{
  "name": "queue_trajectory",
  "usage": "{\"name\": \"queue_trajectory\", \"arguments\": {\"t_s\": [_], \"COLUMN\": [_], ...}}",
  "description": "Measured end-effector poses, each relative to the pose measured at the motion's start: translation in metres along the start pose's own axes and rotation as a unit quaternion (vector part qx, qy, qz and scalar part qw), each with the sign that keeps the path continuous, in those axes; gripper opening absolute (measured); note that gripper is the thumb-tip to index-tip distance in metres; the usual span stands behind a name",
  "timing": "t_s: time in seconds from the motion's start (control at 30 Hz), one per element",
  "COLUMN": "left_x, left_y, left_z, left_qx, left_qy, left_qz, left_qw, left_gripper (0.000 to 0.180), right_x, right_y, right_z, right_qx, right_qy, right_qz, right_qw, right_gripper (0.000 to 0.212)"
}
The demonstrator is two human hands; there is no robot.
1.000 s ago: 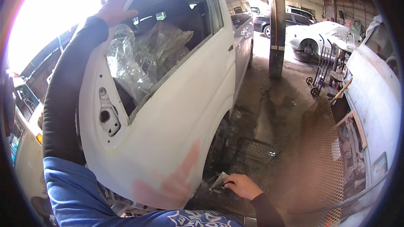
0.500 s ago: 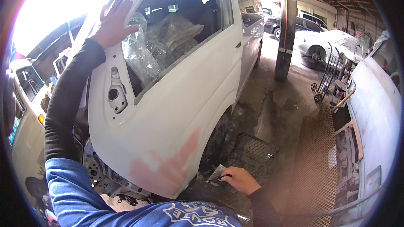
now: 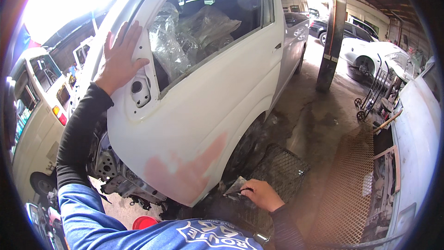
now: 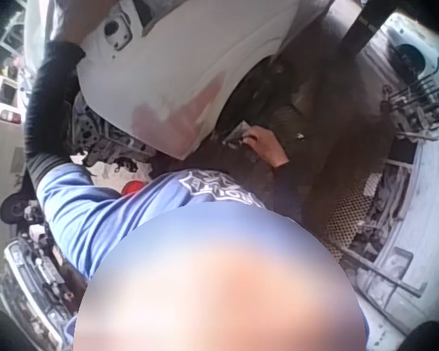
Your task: The person walks to a silver car with a missing door panel, then uses a sanding block to sand the door frame and surrounding area. The person also uses a putty knife to apply a substance to a test card before sanding the car.
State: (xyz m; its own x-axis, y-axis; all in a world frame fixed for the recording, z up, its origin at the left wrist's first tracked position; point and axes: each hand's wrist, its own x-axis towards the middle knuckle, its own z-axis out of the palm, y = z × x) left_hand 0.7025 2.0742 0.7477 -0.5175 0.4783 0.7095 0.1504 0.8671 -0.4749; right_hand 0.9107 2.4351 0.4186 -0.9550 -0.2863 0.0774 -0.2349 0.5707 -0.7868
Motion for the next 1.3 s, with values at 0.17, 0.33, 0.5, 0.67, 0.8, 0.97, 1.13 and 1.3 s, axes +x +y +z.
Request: {"name": "queue_trajectory", "arguments": {"t_s": [0.17, 0.33, 0.5, 0.67, 0.8, 0.97, 1.13, 1.3], "left_x": [-0.065, -0.228, -0.451, -0.593, -0.658, -0.698, -0.719, -0.765], "left_y": [0.015, 0.046, 0.1, 0.145, 0.151, 0.143, 0.145, 0.16], "left_z": [-0.03, -0.049, -0.094, -0.186, -0.26, -0.344, -0.375, -0.419], "left_qx": [0.012, -0.281, -0.455, -0.719, -0.776, -0.68, -0.535, -0.284], "left_qy": [-0.036, -0.018, -0.335, -0.189, -0.004, 0.124, 0.262, 0.452], "left_qz": [0.005, -0.005, -0.28, -0.58, -0.561, -0.666, -0.74, -0.801], "left_qw": [0.999, 0.959, 0.776, 0.332, 0.289, 0.282, 0.313, 0.27], "left_gripper": [0.073, 0.019, 0.026, 0.051, 0.072, 0.043, 0.038, 0.03], "right_x": [0.007, 0.032, 0.045, 0.022, -0.036, -0.096, -0.098, -0.096], "right_y": [-0.016, -0.05, -0.109, -0.183, -0.243, -0.299, -0.334, -0.363], "right_z": [0.005, 0.02, 0.079, 0.191, 0.299, 0.38, 0.447, 0.527], "right_qx": [0.015, 0.074, 0.126, 0.228, 0.278, 0.285, 0.272, 0.384], "right_qy": [-0.006, -0.076, -0.21, -0.346, -0.406, -0.496, -0.579, -0.638], "right_qz": [-0.017, -0.102, -0.15, -0.096, -0.148, -0.177, -0.271, -0.02], "right_qw": [1.0, 0.989, 0.958, 0.905, 0.858, 0.801, 0.719, 0.668], "right_gripper": [0.019, 0.019, 0.018, 0.012, 0.009, 0.01, 0.012, 0.01]}}
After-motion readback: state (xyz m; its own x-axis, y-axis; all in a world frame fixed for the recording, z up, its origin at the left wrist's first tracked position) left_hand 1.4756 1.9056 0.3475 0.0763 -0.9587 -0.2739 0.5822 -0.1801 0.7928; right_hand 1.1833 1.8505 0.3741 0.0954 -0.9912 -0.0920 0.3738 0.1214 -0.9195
